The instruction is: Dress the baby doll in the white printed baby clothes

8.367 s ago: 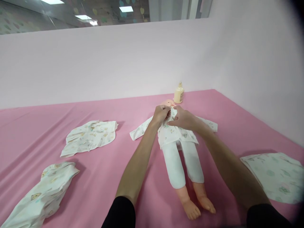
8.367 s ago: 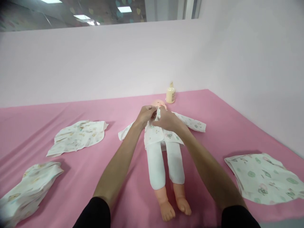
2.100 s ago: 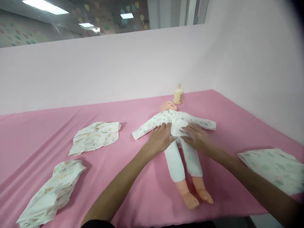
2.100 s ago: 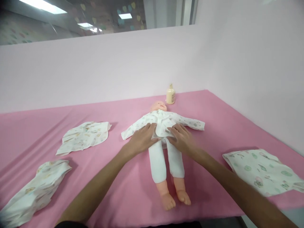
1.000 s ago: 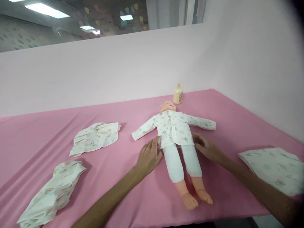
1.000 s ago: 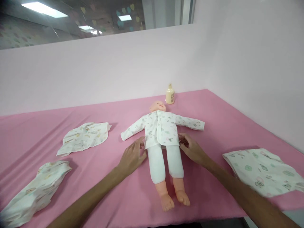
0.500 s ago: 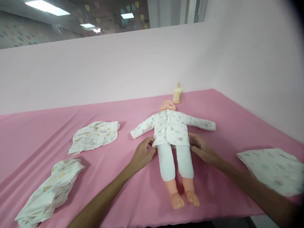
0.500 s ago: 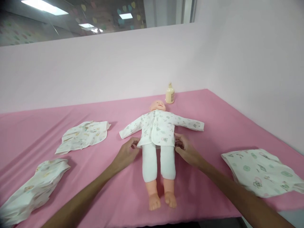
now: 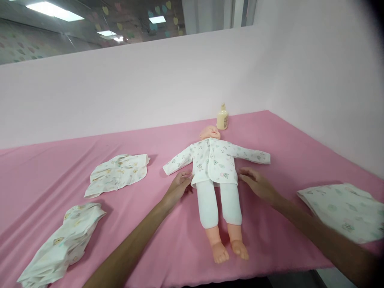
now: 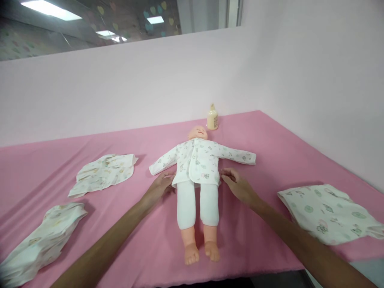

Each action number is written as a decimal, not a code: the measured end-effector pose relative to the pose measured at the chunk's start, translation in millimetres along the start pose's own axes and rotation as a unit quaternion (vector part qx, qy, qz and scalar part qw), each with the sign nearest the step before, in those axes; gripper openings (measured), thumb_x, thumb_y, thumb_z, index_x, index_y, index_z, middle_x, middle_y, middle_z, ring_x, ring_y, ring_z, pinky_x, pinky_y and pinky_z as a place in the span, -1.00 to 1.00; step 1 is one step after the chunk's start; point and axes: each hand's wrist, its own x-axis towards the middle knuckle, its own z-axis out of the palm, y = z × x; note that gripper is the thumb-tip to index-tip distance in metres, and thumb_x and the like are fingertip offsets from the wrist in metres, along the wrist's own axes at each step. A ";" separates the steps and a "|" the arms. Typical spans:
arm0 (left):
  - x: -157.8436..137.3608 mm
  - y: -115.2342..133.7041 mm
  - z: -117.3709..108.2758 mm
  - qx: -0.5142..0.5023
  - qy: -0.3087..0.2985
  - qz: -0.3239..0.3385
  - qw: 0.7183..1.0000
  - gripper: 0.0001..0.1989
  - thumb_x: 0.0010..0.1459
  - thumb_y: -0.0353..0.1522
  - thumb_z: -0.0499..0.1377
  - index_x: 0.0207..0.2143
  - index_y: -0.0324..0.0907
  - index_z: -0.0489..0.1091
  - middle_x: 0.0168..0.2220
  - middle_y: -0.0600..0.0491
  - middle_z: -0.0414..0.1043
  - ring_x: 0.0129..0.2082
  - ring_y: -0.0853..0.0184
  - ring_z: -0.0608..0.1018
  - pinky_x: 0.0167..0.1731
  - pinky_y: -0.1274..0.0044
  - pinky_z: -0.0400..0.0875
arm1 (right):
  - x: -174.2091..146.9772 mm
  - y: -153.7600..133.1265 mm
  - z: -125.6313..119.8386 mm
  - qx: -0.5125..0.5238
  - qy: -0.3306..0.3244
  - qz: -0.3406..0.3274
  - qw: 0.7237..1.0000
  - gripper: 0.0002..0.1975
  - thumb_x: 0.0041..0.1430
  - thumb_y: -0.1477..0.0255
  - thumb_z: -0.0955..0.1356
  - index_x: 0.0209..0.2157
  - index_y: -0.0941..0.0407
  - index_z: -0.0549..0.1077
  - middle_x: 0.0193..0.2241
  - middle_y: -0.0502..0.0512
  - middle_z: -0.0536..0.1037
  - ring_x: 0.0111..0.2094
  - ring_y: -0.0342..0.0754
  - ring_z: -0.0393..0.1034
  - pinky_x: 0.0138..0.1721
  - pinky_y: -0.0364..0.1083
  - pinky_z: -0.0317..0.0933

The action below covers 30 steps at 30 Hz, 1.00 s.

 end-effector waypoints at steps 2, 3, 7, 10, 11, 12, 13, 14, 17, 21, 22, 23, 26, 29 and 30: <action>-2.0 -0.2 0.9 -0.021 -0.027 -0.008 0.999 -0.48 0.24 -0.16 0.20 0.16 -0.19 0.20 -0.29 0.00 0.49 -0.41 0.37 0.50 -0.28 0.46 0.43 | -2.6 -5.8 1.1 0.052 -0.048 0.017 0.997 -0.66 0.26 0.27 0.31 0.04 0.01 0.44 0.06 0.12 0.54 -0.01 0.06 0.49 0.08 0.11 0.36; -2.9 0.1 1.1 -0.038 -0.036 -0.009 0.999 -0.48 0.22 -0.23 0.21 0.16 -0.20 0.19 -0.31 0.01 0.48 -0.41 0.37 0.50 -0.29 0.47 0.42 | -4.1 -8.9 1.6 0.074 -0.068 0.020 0.995 -0.66 0.26 0.28 0.30 0.04 0.02 0.43 0.05 0.12 0.54 -0.05 0.03 0.50 0.05 0.09 0.38; -4.2 2.2 -0.6 -0.080 -0.018 -0.007 0.997 -0.52 0.18 -0.35 0.21 0.13 -0.23 0.20 -0.36 0.02 0.46 -0.43 0.38 0.49 -0.27 0.46 0.44 | -8.2 -15.7 2.2 0.093 -0.102 0.014 0.990 -0.68 0.25 0.29 0.30 0.00 0.05 0.45 -0.02 0.12 0.57 -0.13 0.01 0.51 -0.03 0.06 0.41; -4.7 3.7 -2.7 -0.062 0.007 -0.010 0.998 -0.56 0.21 -0.31 0.19 0.10 -0.23 0.22 -0.39 0.02 0.46 -0.44 0.38 0.48 -0.30 0.47 0.43 | -8.8 -15.1 1.1 0.038 -0.075 0.005 0.996 -0.68 0.27 0.25 0.29 0.00 0.05 0.45 -0.02 0.12 0.57 -0.10 0.03 0.50 0.04 0.10 0.37; -5.3 4.1 -3.2 -0.050 0.013 -0.012 0.999 -0.56 0.22 -0.28 0.18 0.11 -0.22 0.22 -0.38 0.02 0.46 -0.44 0.37 0.47 -0.32 0.47 0.43 | -9.9 -15.3 -0.2 0.009 -0.052 -0.005 0.999 -0.67 0.28 0.22 0.28 0.00 0.04 0.45 -0.01 0.13 0.56 -0.07 0.04 0.50 0.06 0.10 0.36; -6.2 4.4 -3.4 -0.035 0.020 -0.013 0.999 -0.55 0.23 -0.26 0.18 0.11 -0.20 0.21 -0.37 0.02 0.47 -0.44 0.37 0.47 -0.33 0.47 0.43 | -12.3 -15.9 -2.4 -0.025 -0.024 -0.021 0.999 -0.66 0.29 0.20 0.28 0.01 0.04 0.44 -0.01 0.14 0.55 -0.04 0.05 0.49 0.06 0.10 0.36; -7.3 4.7 -3.4 -0.018 0.026 -0.014 0.999 -0.55 0.24 -0.24 0.17 0.12 -0.19 0.20 -0.36 0.03 0.46 -0.43 0.36 0.48 -0.33 0.46 0.43 | -16.3 -16.7 -5.9 -0.066 0.005 -0.041 0.997 -0.64 0.30 0.18 0.27 0.02 0.04 0.43 0.00 0.15 0.55 -0.02 0.07 0.48 0.06 0.11 0.36; -8.6 5.0 -3.3 -0.002 0.031 -0.016 0.999 -0.55 0.25 -0.23 0.15 0.12 -0.17 0.20 -0.36 0.04 0.46 -0.42 0.36 0.48 -0.33 0.46 0.42 | -22.2 -17.1 -10.9 -0.114 0.033 -0.068 0.991 -0.63 0.31 0.16 0.26 0.04 0.04 0.42 0.02 0.17 0.53 0.01 0.08 0.46 0.06 0.12 0.36; -13.1 5.8 -2.9 0.050 0.050 -0.011 0.997 -0.58 0.27 -0.18 0.12 0.11 -0.13 0.21 -0.34 0.08 0.42 -0.38 0.37 0.46 -0.31 0.48 0.39 | -52.4 -9.4 -37.7 -0.315 0.110 -0.166 0.928 -0.56 0.32 0.16 0.24 0.15 0.04 0.36 0.12 0.23 0.45 0.14 0.19 0.36 0.16 0.23 0.25; -19.8 8.6 -0.6 0.110 0.098 0.029 0.989 -0.58 0.27 -0.13 0.12 0.12 -0.07 0.23 -0.22 0.09 0.37 -0.27 0.38 0.43 -0.22 0.49 0.37 | -110.2 27.9 -90.1 -0.533 0.185 -0.159 0.810 -0.44 0.25 0.18 0.22 0.23 0.05 0.24 0.25 0.35 0.31 0.27 0.40 0.19 0.18 0.37 0.14; -21.7 9.9 0.7 0.118 0.104 0.039 0.987 -0.58 0.27 -0.13 0.12 0.12 -0.06 0.24 -0.21 0.09 0.36 -0.24 0.37 0.43 -0.20 0.49 0.36 | -123.3 38.0 -101.4 -0.571 0.206 -0.114 0.787 -0.45 0.24 0.19 0.21 0.23 0.02 0.23 0.25 0.37 0.31 0.28 0.44 0.16 0.15 0.41 0.13; -23.8 11.4 2.3 0.124 0.108 0.048 0.985 -0.58 0.27 -0.13 0.12 0.11 -0.05 0.24 -0.20 0.09 0.36 -0.23 0.36 0.43 -0.19 0.48 0.36 | -134.2 46.4 -110.4 -0.591 0.214 -0.065 0.775 -0.47 0.24 0.17 0.20 0.21 -0.03 0.23 0.22 0.37 0.34 0.24 0.45 0.22 0.09 0.40 0.20; -30.8 16.1 7.8 0.140 0.112 0.065 0.982 -0.63 0.29 -0.13 0.10 0.08 -0.05 0.27 -0.15 0.09 0.38 -0.19 0.35 0.43 -0.14 0.47 0.35 | -149.6 56.7 -123.1 -0.577 0.201 0.049 0.790 -0.56 0.24 0.17 0.19 0.13 -0.12 0.25 0.10 0.26 0.47 0.01 0.39 0.45 -0.22 0.31 0.35; -38.6 19.3 13.1 0.156 0.110 0.105 0.976 -0.67 0.30 -0.14 0.10 0.03 -0.07 0.29 -0.10 0.07 0.39 -0.17 0.36 0.43 -0.13 0.48 0.34 | -142.6 46.8 -125.6 -0.583 0.228 0.096 0.774 -0.61 0.26 0.21 0.16 0.08 -0.08 0.34 0.07 0.25 0.50 -0.05 0.39 0.47 -0.31 0.26 0.34; -41.1 20.0 14.8 0.161 0.108 0.123 0.973 -0.69 0.31 -0.15 0.10 0.02 -0.08 0.30 -0.09 0.07 0.39 -0.17 0.36 0.42 -0.14 0.49 0.34 | -138.3 40.8 -127.7 -0.589 0.240 0.104 0.765 -0.62 0.27 0.23 0.15 0.05 -0.06 0.37 0.05 0.26 0.52 -0.08 0.39 0.48 -0.32 0.25 0.32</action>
